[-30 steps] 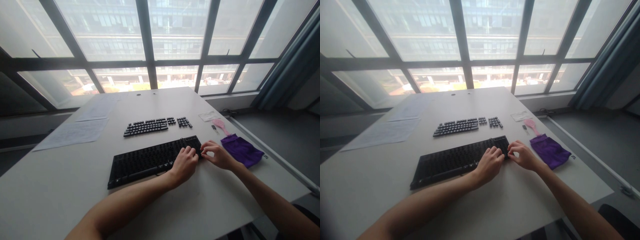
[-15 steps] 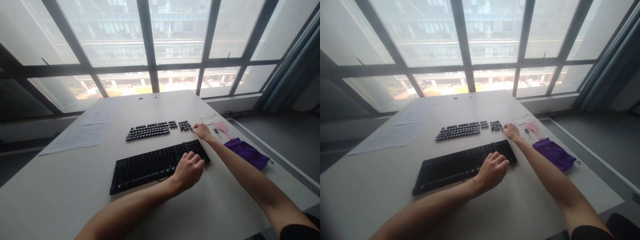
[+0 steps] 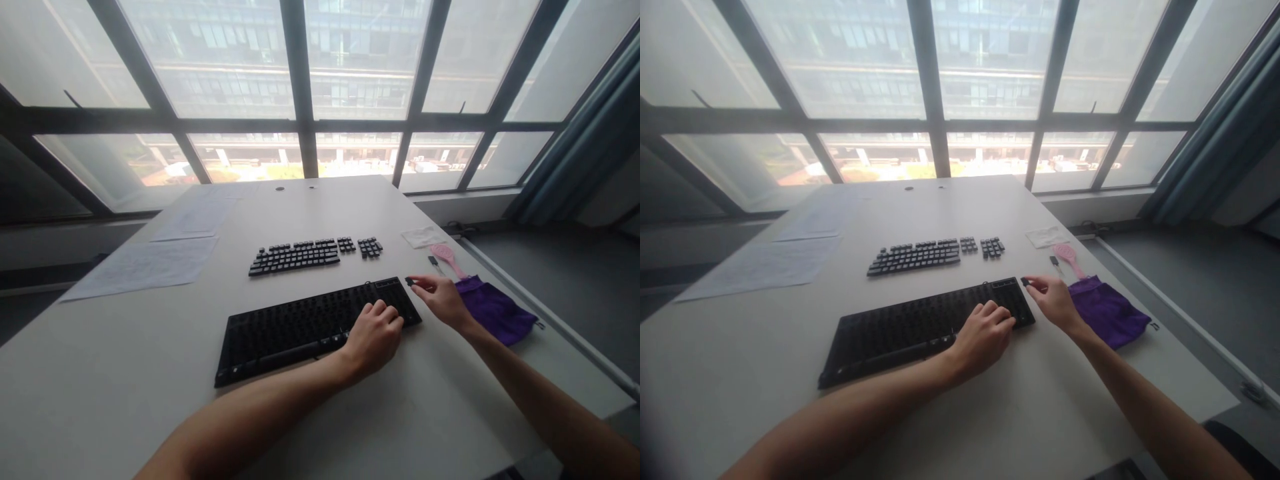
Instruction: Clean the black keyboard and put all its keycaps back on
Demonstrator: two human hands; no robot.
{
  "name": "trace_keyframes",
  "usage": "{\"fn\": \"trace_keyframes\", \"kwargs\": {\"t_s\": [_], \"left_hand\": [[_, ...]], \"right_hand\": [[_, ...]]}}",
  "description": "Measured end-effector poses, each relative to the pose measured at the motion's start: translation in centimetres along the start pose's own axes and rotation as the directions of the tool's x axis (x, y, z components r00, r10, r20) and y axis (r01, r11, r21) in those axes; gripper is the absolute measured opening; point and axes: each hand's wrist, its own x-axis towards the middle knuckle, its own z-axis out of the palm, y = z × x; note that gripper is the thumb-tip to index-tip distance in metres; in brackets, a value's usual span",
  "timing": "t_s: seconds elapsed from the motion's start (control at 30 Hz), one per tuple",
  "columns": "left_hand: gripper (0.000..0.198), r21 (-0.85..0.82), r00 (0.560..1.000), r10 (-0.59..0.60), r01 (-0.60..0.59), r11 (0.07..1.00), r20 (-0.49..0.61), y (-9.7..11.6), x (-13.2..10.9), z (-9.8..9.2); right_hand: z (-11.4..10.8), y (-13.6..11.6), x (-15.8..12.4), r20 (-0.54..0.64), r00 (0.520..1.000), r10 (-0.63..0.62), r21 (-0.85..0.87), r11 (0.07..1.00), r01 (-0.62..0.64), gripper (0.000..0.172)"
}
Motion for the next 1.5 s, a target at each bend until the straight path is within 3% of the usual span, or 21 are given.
{"fn": "trace_keyframes", "kwargs": {"t_s": [0.13, 0.23, 0.5, 0.77, 1.0, 1.3, 1.4, 1.5], "left_hand": [[0.014, -0.001, 1.000, -0.010, 0.010, 1.000, -0.011, 0.2, 0.2, 0.1], [0.016, -0.003, 1.000, -0.014, 0.014, 1.000, -0.026, 0.3, 0.3, 0.3], [0.016, -0.021, 0.998, -0.036, 0.035, 0.999, -0.047, 0.1, 0.2, 0.8], [0.017, -0.026, 0.997, -0.039, 0.037, 0.999, -0.060, 0.2, 0.2, 1.0], [0.019, -0.019, 0.998, -0.029, 0.028, 0.999, -0.052, 0.2, 0.2, 0.8], [0.018, -0.006, 0.998, -0.027, 0.026, 1.000, -0.049, 0.3, 0.3, 0.8], [0.019, -0.010, 0.998, -0.028, 0.028, 1.000, -0.052, 0.3, 0.4, 0.9], [0.020, -0.022, 0.998, -0.036, 0.035, 0.999, -0.058, 0.3, 0.4, 0.9]], "right_hand": [[-0.7, -0.1, -5.5, -0.010, 0.999, 0.036, 0.114, 0.993, -0.035, 0.030], [-0.6, -0.2, -6.8, -0.020, 0.997, 0.077, 0.150, 0.986, -0.073, 0.030], [-0.2, -0.3, -6.4, 0.028, 0.999, 0.044, 0.131, 0.990, -0.048, 0.028], [0.2, -0.7, -7.0, 0.023, 0.974, -0.224, -0.219, 0.950, 0.223, 0.025], [0.4, -0.9, -7.2, 0.086, 0.947, -0.310, -0.352, 0.880, 0.319, 0.024], [-0.2, -1.9, -7.2, 0.262, 0.937, -0.231, -0.458, 0.825, 0.331, 0.034], [-0.3, -2.1, -7.6, 0.268, 0.946, -0.183, -0.520, 0.799, 0.302, 0.040], [-0.1, -1.8, -7.8, 0.221, 0.963, -0.154, -0.498, 0.831, 0.247, 0.040]]}}
